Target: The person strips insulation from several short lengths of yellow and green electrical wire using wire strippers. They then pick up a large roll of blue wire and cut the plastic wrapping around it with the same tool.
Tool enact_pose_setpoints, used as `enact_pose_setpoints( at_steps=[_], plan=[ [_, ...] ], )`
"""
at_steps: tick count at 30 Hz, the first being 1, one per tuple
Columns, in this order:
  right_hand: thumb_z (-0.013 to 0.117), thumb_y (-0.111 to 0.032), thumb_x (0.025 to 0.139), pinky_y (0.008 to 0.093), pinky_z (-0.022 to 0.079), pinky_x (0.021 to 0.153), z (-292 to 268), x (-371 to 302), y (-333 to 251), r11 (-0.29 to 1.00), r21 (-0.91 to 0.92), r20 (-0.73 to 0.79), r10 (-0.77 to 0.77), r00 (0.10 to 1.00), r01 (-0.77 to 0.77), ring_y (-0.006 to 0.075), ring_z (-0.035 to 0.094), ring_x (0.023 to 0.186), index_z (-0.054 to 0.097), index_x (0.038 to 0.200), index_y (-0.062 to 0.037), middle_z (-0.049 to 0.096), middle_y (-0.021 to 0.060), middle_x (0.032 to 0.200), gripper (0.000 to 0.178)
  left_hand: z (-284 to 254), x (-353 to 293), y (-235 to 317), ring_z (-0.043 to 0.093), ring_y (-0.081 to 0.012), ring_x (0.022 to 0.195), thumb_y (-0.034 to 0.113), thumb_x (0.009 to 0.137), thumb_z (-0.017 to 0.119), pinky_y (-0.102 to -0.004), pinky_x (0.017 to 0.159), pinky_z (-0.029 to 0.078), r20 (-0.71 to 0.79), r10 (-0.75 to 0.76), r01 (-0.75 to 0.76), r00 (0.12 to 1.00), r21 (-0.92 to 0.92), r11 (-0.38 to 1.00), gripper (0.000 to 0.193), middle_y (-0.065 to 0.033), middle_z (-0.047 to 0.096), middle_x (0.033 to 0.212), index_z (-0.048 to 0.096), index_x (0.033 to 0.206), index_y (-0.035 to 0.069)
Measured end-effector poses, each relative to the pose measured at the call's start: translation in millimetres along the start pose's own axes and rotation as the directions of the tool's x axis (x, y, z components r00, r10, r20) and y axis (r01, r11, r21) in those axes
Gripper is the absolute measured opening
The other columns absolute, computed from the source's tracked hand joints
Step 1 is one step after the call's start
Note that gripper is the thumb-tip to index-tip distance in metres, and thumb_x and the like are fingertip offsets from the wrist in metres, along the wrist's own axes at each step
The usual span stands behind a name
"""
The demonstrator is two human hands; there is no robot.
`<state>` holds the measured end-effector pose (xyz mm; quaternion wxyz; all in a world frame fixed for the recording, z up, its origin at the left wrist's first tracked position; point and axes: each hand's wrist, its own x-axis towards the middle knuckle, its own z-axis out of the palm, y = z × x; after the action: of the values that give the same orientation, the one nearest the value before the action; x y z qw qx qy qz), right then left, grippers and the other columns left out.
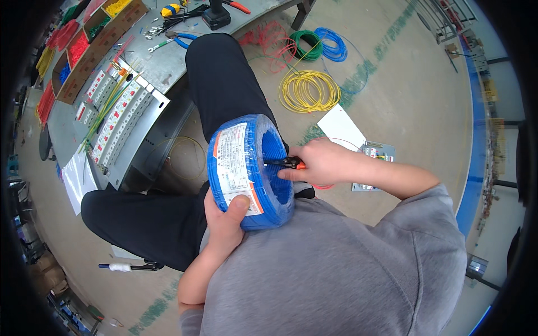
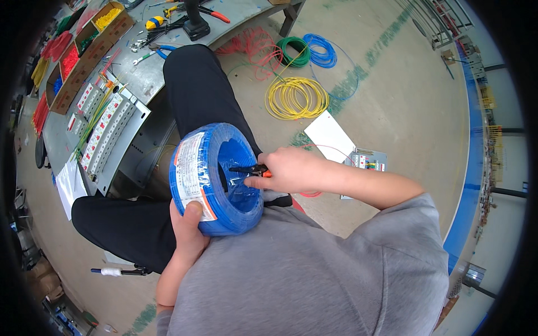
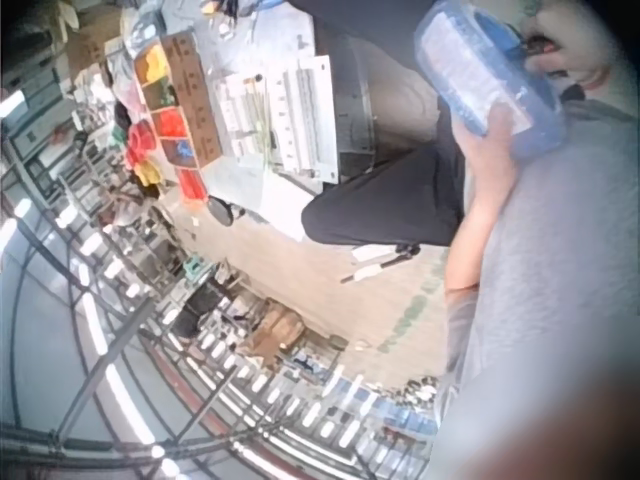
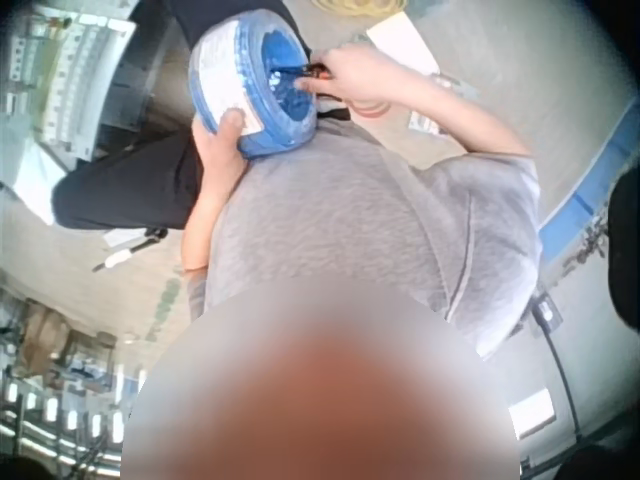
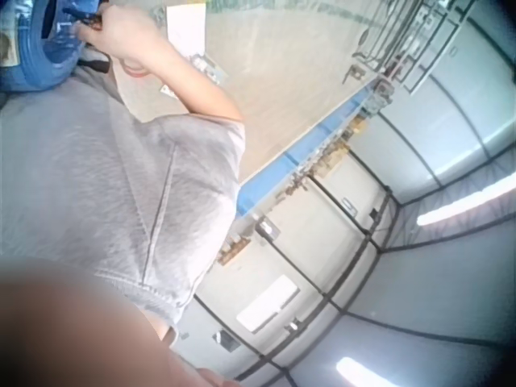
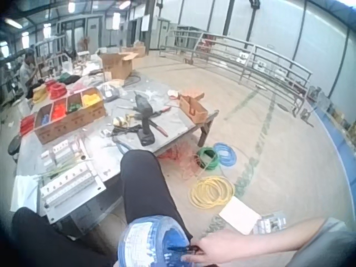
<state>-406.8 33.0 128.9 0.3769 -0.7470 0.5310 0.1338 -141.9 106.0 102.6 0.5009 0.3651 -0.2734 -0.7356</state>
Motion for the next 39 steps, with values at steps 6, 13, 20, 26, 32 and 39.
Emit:
enact_pose_setpoints(
  at_steps=[6, 13, 20, 26, 32, 39],
  plan=[
    [0.080, -0.052, 0.092, 0.0471, 0.059, 0.079, -22, 15, -12, 0.974, 0.222, -0.095, 0.076, 0.993, -0.053, 0.0406, 0.075, 0.083, 0.073, 0.109, 0.0027, 0.073, 0.0226, 0.082, 0.058, 5, 10, -8, 0.068, -0.0198, 0.125, 0.044, 0.093, 0.086, -0.0352, 0.107, 0.054, 0.078, 0.192, -0.200, 0.978, 0.102, 0.974, 0.087, -0.0138, 0.067, 0.140, 0.045, 0.152, -0.005],
    [0.080, -0.043, 0.093, 0.0519, 0.060, 0.084, -2, 43, -11, 0.995, 0.093, -0.204, -0.015, 0.979, 0.035, 0.0436, 0.075, 0.095, 0.069, 0.113, 0.0019, 0.076, 0.0239, 0.098, 0.050, -59, 15, -6, 0.063, -0.0323, 0.137, 0.050, 0.096, 0.077, -0.0459, 0.112, 0.052, 0.438, -0.041, -0.060, 0.898, 0.215, 0.975, 0.099, -0.0237, 0.059, 0.151, 0.032, 0.162, -0.008],
    [0.082, -0.038, 0.092, 0.0513, 0.060, 0.082, 13, 37, -2, 0.992, -0.003, -0.308, -0.121, 0.944, 0.126, 0.0424, 0.075, 0.096, 0.067, 0.109, 0.0014, 0.076, 0.0208, 0.100, 0.045, 32, 29, 46, 0.078, -0.0376, 0.111, 0.047, 0.097, 0.074, -0.0474, 0.089, 0.067, 0.103, -0.356, 0.359, 0.929, -0.019, 0.933, 0.081, -0.0274, 0.071, 0.128, 0.049, 0.151, -0.008],
    [0.080, -0.054, 0.090, 0.0477, 0.060, 0.079, 1, 39, 8, 0.970, -0.155, -0.491, -0.241, 0.837, 0.188, 0.0388, 0.075, 0.093, 0.064, 0.103, 0.0000, 0.073, 0.0174, 0.097, 0.058, 29, 20, 22, 0.077, -0.0387, 0.112, 0.028, 0.092, 0.085, -0.0515, 0.096, 0.065, 0.234, -0.027, 0.035, 0.972, -0.031, 0.999, 0.078, -0.0234, 0.071, 0.129, 0.048, 0.149, -0.009],
    [0.080, -0.060, 0.088, 0.0448, 0.058, 0.079, -2, 52, 18, 0.907, -0.302, -0.442, -0.407, 0.800, 0.294, 0.0370, 0.073, 0.091, 0.063, 0.114, -0.0011, 0.070, 0.0152, 0.095, 0.067, -19, 19, -4, 0.071, -0.0419, 0.126, 0.009, 0.085, 0.087, -0.0508, 0.107, 0.059, 0.469, -0.062, -0.044, 0.881, 0.211, 0.977, 0.079, -0.0253, 0.071, 0.134, 0.046, 0.152, -0.005],
    [0.063, -0.071, 0.098, 0.0460, 0.059, 0.071, 24, 52, 21, 0.937, -0.274, -0.405, -0.315, 0.858, 0.215, 0.0375, 0.075, 0.084, 0.062, 0.098, -0.0005, 0.070, 0.0163, 0.086, 0.070, -53, -22, -15, 0.072, -0.0409, 0.116, 0.043, 0.091, 0.085, -0.0510, 0.100, 0.058, 0.213, -0.050, 0.047, 0.976, 0.018, 0.999, 0.082, -0.0249, 0.072, 0.125, 0.051, 0.147, -0.005]
  ],
)
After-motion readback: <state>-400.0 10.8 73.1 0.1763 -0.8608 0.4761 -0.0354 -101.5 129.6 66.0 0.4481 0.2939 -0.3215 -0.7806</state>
